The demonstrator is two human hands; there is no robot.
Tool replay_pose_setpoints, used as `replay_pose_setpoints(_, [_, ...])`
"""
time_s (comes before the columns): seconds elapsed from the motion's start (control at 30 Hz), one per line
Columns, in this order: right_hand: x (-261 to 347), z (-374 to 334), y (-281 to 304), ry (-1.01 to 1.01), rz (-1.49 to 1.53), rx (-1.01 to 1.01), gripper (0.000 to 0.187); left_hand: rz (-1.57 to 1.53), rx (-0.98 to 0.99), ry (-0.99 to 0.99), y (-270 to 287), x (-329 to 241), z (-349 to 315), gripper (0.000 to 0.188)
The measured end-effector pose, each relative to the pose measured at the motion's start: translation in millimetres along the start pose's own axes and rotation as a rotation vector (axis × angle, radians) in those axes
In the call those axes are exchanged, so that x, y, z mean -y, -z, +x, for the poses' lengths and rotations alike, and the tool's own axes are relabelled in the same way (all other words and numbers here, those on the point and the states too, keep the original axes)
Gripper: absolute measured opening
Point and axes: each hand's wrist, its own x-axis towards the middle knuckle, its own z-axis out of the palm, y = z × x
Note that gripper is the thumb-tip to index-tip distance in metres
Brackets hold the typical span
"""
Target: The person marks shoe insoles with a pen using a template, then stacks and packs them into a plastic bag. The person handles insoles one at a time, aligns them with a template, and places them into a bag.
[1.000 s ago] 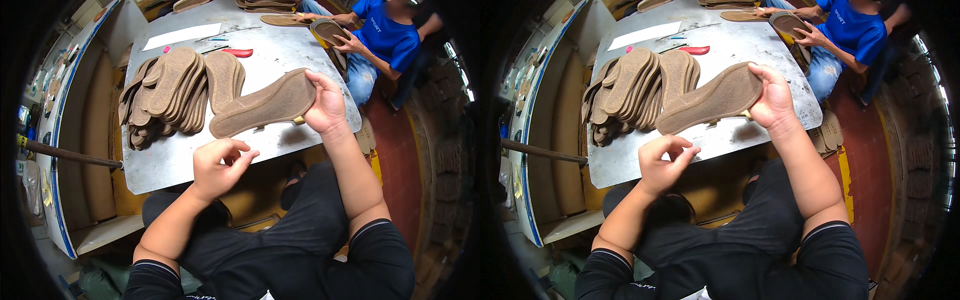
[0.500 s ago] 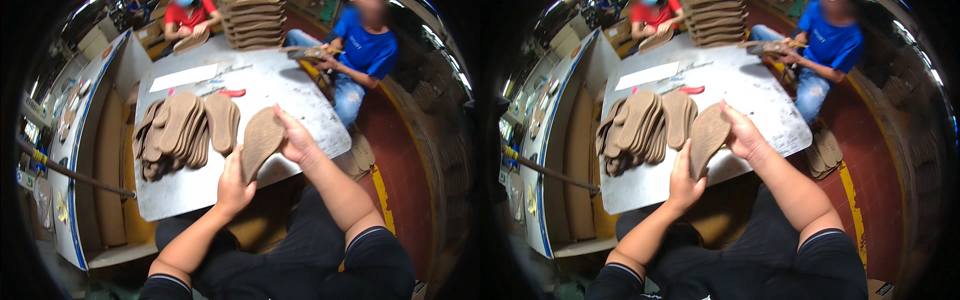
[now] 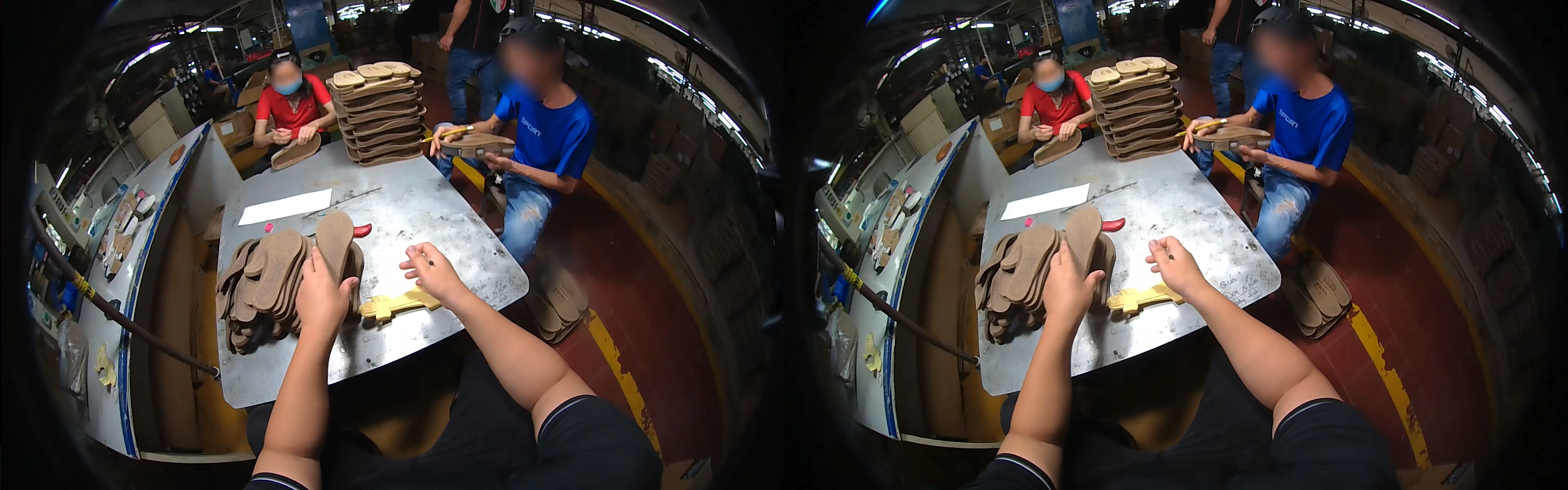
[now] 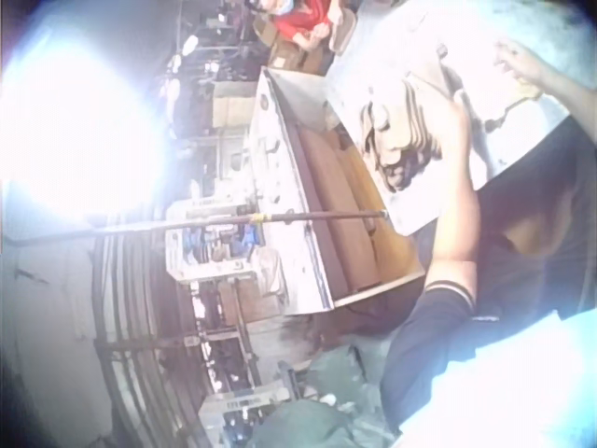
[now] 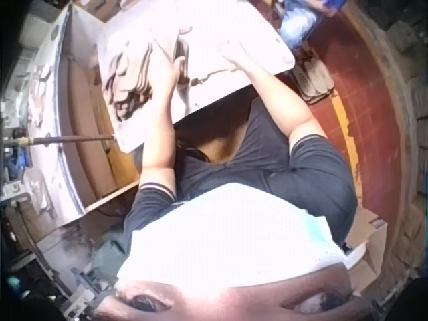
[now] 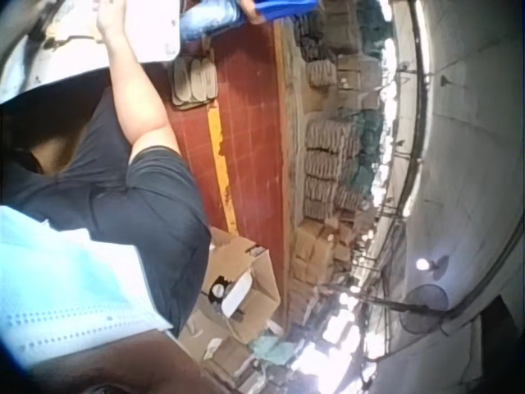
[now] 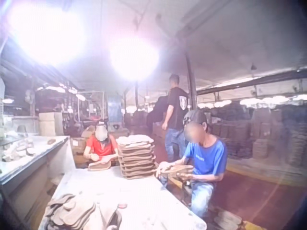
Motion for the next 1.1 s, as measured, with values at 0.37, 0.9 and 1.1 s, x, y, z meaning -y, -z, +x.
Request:
replay_pose_setpoints(0.37, [2.3,-8.7,-4.2,0.271,-0.499,-0.086,0.041,0.303,0.027,-0.203,-22.1,-40.3,-81.4,0.077])
replay_pose_setpoints(0.9, [23.4,-37.4,-15.2,-0.044,-0.964,0.052,0.076,0.051,0.116,-0.055,1.1,116.0,-162.1,0.033])
replay_pose_setpoints(1.1, [-17.7,-26.6,-18.6,0.109,-1.093,-0.123,0.084,0.040,0.170,-0.042,-12.9,117.4,-164.1,0.030])
